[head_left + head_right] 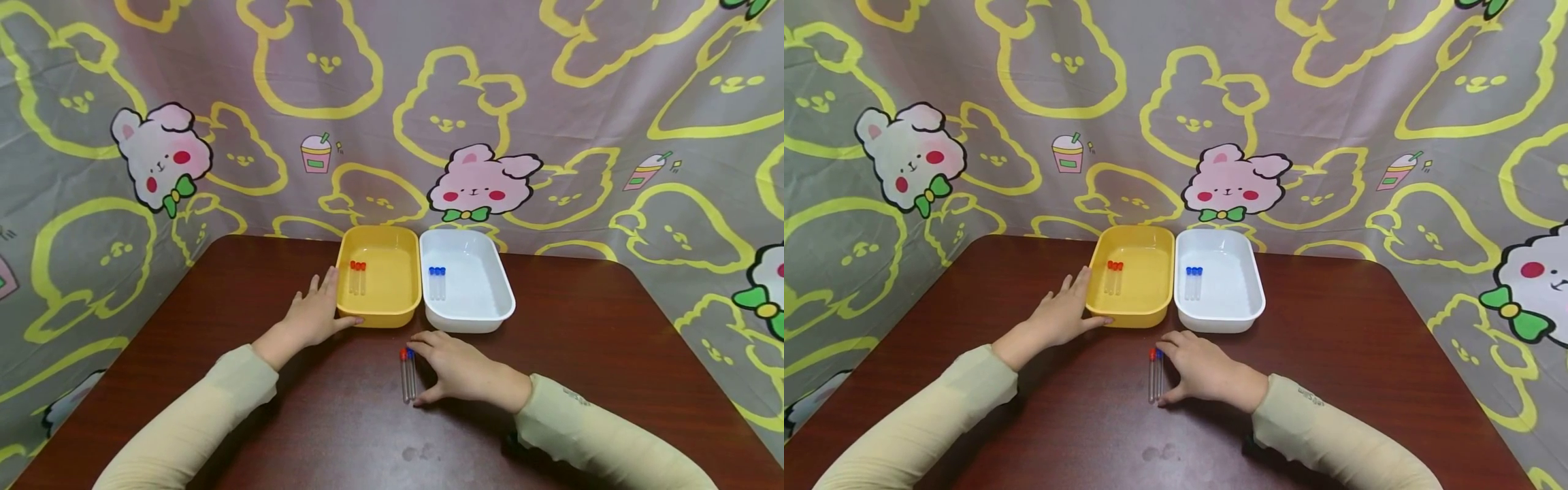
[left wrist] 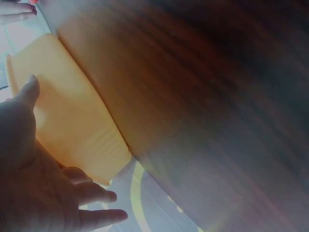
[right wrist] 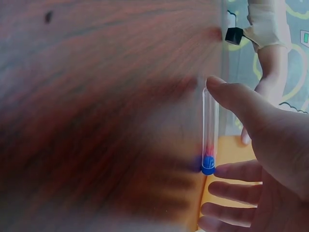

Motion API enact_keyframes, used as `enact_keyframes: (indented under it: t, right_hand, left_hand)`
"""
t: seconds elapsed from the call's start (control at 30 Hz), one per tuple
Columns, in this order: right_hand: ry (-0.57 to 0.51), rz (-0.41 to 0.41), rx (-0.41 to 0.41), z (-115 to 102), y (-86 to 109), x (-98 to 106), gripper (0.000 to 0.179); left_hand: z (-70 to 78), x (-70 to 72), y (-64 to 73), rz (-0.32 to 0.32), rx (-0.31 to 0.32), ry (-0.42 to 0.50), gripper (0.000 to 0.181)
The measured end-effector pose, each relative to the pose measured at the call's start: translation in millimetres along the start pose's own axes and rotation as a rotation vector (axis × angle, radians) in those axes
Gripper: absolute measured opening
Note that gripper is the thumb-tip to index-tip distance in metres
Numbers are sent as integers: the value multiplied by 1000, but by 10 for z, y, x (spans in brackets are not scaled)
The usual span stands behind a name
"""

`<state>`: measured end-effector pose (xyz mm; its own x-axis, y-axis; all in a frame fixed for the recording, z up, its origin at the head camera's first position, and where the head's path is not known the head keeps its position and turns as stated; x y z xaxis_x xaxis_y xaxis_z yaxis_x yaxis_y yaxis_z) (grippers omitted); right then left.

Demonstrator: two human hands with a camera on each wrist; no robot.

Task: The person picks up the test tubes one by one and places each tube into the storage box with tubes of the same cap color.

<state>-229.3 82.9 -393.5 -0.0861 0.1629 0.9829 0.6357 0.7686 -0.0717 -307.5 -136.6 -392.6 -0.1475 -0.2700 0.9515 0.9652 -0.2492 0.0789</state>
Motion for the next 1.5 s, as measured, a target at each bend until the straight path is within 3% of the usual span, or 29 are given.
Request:
enact_keyframes:
  t: [1.07, 1.5]
  right_hand:
    - [-21, -41, -35, -31, -54, -19, 89]
    - [-50, -19, -33, 0, -42, 103, 84]
  left_hand:
    - [-4, -20, -4, -1, -7, 2, 117]
    - [-16, -2, 3, 5, -7, 0, 116]
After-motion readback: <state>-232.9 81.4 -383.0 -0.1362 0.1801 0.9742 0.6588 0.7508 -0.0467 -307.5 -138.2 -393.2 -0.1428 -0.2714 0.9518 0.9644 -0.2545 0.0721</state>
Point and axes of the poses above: each hand's wrist, its own y-axis away from the middle knuckle, its own x-axis out of the back of the hand, z = x × y, the point moved 7 cm from there along -y, towards the middle knuckle
